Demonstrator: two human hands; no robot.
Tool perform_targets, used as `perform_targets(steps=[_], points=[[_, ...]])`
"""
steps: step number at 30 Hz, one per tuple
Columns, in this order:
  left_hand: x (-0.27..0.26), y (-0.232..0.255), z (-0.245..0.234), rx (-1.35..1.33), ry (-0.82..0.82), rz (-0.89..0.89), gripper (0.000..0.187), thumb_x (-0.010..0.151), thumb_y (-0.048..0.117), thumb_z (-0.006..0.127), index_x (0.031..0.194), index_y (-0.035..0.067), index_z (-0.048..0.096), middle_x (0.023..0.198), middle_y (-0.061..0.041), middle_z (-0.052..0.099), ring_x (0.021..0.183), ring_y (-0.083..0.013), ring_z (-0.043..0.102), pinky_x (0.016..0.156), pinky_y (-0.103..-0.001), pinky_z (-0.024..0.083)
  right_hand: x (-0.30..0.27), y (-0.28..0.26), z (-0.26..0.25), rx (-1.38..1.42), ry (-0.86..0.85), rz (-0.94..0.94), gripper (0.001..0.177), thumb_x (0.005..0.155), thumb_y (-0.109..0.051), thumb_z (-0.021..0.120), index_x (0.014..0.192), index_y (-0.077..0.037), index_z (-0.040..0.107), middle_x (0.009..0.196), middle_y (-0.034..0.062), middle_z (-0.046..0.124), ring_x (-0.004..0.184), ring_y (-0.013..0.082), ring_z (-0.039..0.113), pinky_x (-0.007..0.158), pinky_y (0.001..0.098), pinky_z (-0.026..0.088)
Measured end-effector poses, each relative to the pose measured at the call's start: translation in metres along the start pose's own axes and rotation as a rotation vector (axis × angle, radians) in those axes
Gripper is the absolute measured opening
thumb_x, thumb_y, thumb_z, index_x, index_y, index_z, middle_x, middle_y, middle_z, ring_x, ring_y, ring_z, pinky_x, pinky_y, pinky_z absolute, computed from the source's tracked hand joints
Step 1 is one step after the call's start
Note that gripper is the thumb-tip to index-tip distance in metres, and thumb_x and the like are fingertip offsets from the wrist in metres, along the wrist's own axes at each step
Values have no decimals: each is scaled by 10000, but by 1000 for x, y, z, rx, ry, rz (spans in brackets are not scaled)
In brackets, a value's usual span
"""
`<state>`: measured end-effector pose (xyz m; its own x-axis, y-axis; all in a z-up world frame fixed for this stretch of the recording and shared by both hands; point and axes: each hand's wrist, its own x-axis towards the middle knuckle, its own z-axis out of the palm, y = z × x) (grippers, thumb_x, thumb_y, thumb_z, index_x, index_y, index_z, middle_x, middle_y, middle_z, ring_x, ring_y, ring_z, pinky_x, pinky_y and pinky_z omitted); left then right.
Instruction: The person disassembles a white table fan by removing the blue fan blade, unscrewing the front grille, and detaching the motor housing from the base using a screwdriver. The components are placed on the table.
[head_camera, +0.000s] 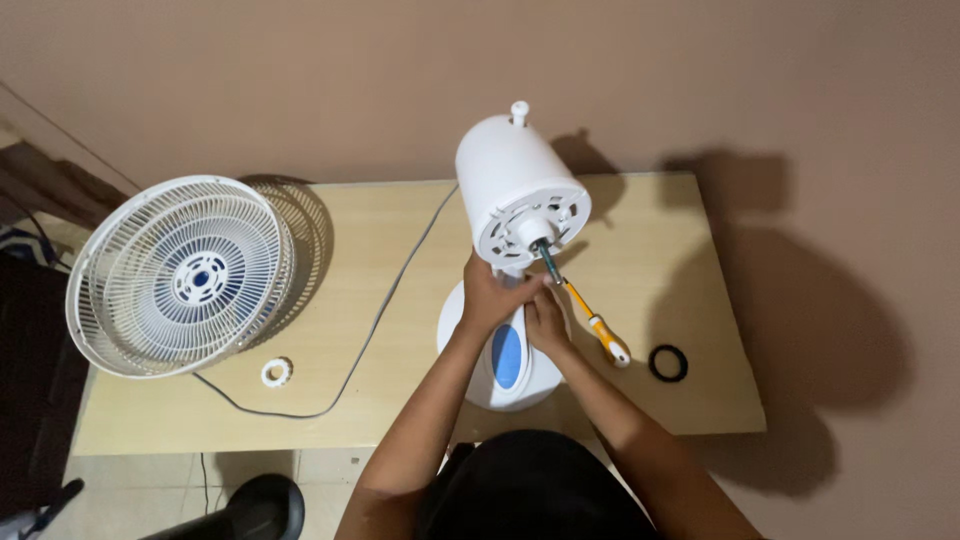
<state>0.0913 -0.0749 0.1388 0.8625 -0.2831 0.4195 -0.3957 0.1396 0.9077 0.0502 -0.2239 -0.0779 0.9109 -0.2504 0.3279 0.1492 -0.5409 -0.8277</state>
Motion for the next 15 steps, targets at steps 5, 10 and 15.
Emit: perform_targets(steps=[5, 10, 15], points=[[29, -24, 11, 138, -46, -28, 441, 741, 206, 864, 1124, 46, 714, 1088, -103, 762, 1022, -237, 729, 950, -372, 570, -2, -14, -5, -128, 7, 17, 486, 927, -9, 486, 1411, -26, 531, 1391, 211, 590, 1291, 367, 563, 1082, 426, 458], [22, -83, 10, 442, -72, 124, 326, 804, 218, 782, 1102, 92, 744, 1112, -114, 749, 1099, -295, 691, 1022, -422, 508, -2, -28, -13, -233, 46, -192, 510, 892, 40, 476, 1397, 33, 550, 1436, 246, 570, 1370, 393, 508, 1183, 463, 367], [16, -107, -4, 447, -102, 199, 252, 830, 272, 784, 1019, 109, 744, 1049, -111, 750, 1067, -305, 697, 1031, -460, 506, 1, -43, -19, -217, 48, -118, 471, 893, 29, 483, 1345, 17, 616, 1408, 225, 598, 1365, 373, 519, 1172, 438, 381]])
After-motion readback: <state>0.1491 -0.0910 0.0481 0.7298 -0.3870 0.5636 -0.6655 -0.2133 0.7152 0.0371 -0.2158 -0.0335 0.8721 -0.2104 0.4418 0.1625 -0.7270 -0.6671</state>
